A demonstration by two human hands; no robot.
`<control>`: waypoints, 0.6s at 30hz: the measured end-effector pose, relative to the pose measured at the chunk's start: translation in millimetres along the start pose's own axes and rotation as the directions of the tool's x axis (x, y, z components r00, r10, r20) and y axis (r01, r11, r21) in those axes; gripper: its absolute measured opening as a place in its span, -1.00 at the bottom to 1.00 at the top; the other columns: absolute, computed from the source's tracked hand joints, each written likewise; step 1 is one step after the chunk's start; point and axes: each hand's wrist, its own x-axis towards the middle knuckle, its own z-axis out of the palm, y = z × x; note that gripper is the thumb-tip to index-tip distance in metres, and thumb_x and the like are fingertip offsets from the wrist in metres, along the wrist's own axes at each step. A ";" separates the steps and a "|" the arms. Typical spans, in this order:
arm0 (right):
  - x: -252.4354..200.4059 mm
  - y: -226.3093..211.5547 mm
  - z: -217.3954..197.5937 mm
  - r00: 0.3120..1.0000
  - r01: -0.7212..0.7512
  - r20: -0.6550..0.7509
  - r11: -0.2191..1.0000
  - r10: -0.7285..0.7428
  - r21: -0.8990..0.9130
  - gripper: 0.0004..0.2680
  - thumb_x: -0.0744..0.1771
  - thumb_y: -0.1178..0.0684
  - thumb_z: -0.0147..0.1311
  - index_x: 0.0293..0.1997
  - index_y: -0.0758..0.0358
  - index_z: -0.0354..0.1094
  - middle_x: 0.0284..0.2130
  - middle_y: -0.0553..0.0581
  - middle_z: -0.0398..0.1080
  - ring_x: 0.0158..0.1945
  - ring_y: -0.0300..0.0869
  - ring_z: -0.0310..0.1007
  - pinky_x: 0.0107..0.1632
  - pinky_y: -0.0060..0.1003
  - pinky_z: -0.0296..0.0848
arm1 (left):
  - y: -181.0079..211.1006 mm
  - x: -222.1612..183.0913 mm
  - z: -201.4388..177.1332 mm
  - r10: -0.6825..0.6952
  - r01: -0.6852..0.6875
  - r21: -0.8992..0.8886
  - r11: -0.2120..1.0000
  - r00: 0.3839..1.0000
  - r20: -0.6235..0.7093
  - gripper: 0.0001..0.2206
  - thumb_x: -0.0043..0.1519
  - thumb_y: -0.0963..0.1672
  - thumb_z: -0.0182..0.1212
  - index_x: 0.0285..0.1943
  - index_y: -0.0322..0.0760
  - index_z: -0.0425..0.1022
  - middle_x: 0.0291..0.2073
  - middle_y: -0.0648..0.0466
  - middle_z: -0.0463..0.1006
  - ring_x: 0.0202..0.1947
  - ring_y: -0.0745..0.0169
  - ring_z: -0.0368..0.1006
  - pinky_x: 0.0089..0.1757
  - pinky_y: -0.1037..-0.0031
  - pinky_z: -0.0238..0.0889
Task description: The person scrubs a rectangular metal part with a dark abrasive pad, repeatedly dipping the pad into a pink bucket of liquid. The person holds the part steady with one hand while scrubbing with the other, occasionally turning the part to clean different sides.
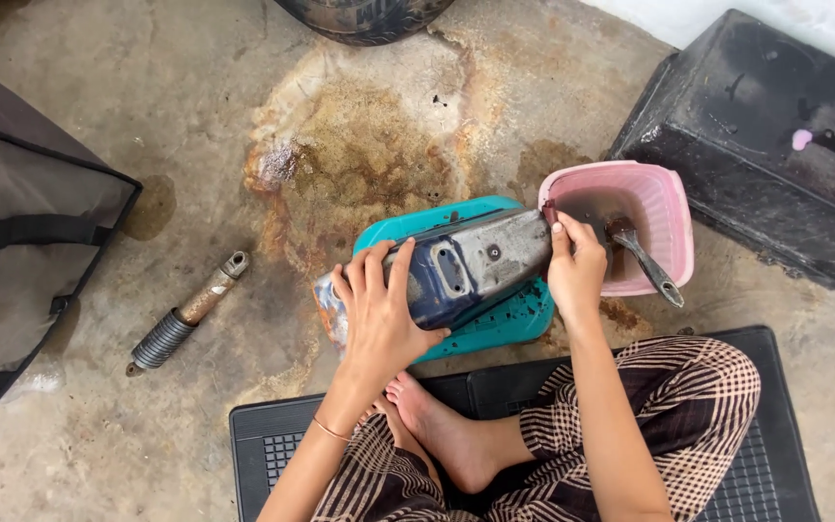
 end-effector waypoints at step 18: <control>-42.4 -29.5 3.1 0.874 0.476 0.019 0.849 -0.485 -0.229 -0.82 0.45 0.21 -0.12 0.09 0.25 0.46 -0.28 0.08 0.18 -0.22 -0.10 0.19 -0.13 -0.26 0.26 | 18.3 9.8 -1.5 -0.086 0.086 0.092 0.992 0.996 -0.003 0.23 -0.53 0.01 0.78 0.44 -0.39 0.20 0.18 -0.31 0.25 0.18 -0.39 0.09 0.14 -0.42 -0.18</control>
